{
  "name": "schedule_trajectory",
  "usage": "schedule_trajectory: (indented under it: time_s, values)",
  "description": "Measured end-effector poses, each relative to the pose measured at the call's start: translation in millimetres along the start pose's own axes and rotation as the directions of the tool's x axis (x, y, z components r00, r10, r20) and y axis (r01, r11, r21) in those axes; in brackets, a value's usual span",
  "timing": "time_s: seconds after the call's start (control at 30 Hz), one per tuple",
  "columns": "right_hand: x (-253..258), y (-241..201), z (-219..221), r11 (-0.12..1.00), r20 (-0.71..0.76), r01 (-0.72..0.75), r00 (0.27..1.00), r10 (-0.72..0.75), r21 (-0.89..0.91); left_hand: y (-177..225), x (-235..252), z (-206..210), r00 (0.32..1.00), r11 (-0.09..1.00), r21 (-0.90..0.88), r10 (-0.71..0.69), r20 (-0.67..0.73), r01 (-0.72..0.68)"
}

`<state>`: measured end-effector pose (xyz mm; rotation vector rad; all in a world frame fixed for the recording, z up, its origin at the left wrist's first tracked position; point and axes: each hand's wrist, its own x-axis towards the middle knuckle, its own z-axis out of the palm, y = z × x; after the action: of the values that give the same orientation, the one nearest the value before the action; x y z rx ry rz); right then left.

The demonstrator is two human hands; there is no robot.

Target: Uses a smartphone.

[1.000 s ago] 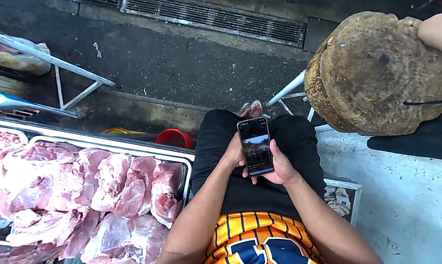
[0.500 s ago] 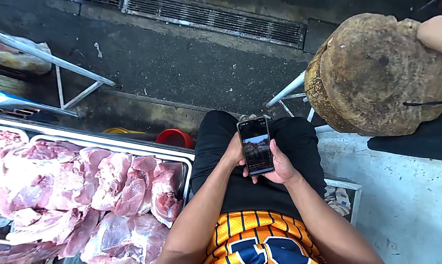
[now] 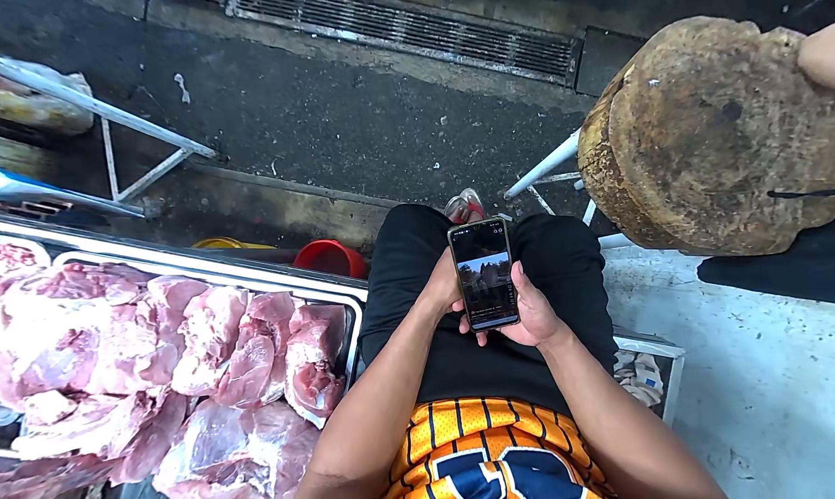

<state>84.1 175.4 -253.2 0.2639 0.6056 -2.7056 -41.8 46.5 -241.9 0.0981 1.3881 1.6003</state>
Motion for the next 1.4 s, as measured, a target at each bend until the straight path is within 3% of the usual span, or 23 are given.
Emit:
schedule_trajectory:
  time_s: [0.53, 0.93, 1.4]
  values:
    - [1.3, 0.6, -1.6, 1.0, -0.006, -0.001, 1.0, 0.001, 0.007, 3.4, -1.7, 0.7, 1.0, 1.0, 0.023, -0.013, -0.012, 0.013]
    - [0.7, -2.1, 0.5, 1.0, -0.006, 0.001, 1.0, -0.001, 0.027, 6.0, -3.1, 3.7, 0.999, 0.996, -0.083, -0.044, -0.007, 0.043]
    - [1.6, -0.4, -2.2, 1.0, -0.002, -0.013, 1.0, 0.013, 0.024, 3.7, -1.5, 0.8, 1.0, 0.999, -0.018, -0.027, -0.005, 0.027]
